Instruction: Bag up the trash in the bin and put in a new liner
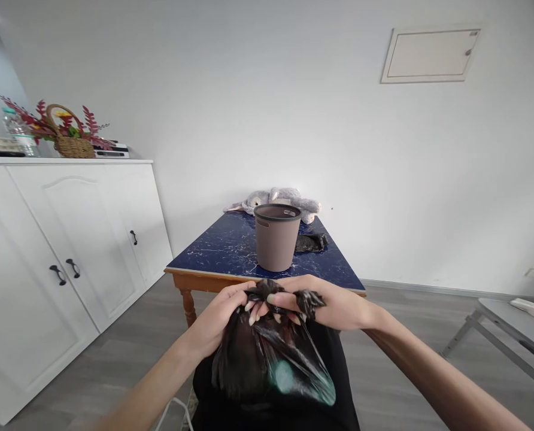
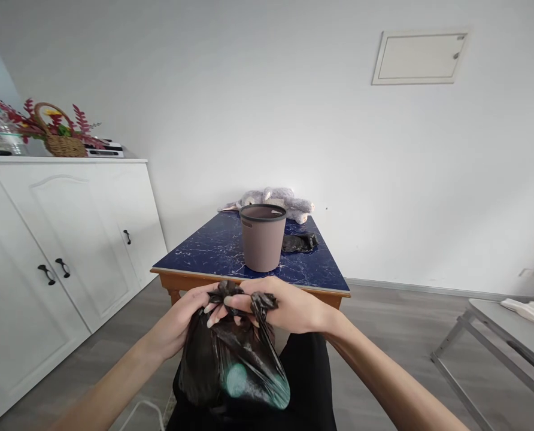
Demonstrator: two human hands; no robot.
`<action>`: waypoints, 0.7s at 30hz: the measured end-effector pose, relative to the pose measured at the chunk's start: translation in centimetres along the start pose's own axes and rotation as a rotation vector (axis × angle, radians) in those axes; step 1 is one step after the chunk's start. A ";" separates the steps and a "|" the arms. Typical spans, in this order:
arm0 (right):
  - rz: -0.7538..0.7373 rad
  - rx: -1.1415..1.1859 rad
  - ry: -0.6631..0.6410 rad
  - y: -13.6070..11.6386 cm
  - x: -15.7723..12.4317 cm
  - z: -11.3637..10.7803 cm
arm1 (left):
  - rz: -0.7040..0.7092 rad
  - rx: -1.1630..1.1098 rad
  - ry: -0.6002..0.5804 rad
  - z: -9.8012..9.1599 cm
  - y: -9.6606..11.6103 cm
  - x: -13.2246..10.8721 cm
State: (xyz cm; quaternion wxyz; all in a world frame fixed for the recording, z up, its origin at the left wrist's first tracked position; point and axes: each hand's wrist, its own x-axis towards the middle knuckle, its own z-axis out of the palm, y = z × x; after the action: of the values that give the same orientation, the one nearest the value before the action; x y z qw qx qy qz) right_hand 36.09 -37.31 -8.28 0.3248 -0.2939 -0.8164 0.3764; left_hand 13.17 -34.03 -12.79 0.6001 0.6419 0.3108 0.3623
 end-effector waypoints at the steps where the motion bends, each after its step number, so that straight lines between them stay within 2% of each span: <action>1: -0.046 -0.089 0.060 0.2 -0.2 0.0 | -0.008 -0.010 0.014 0.1 0.0 0.0; 4: -0.109 -0.372 0.203 1.3 -0.7 0.5 | -0.014 -0.002 0.047 0.1 0.1 0.0; 9: -0.192 -1.009 0.204 3.2 -1.0 1.7 | -0.012 0.099 0.043 0.1 0.4 -0.1; 12: -0.187 -1.297 0.253 3.9 -0.4 2.6 | 0.051 0.228 0.032 0.7 0.8 -0.5; 15: -0.124 -1.417 0.330 4.4 0.2 3.6 | 0.120 0.384 0.027 1.5 1.0 -1.2; 17: -0.110 -1.427 0.410 4.4 0.5 4.0 | 0.126 0.402 0.031 1.7 0.8 -1.5; 21: -0.172 -1.376 0.550 4.0 0.4 4.5 | 0.097 0.275 0.186 1.5 0.3 -1.3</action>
State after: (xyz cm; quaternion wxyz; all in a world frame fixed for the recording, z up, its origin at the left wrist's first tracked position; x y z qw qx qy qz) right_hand 33.41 -36.74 -13.67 0.2884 -0.4495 -0.7768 -0.3337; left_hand 13.66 -35.96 -12.61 0.4571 0.6959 0.3803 0.4026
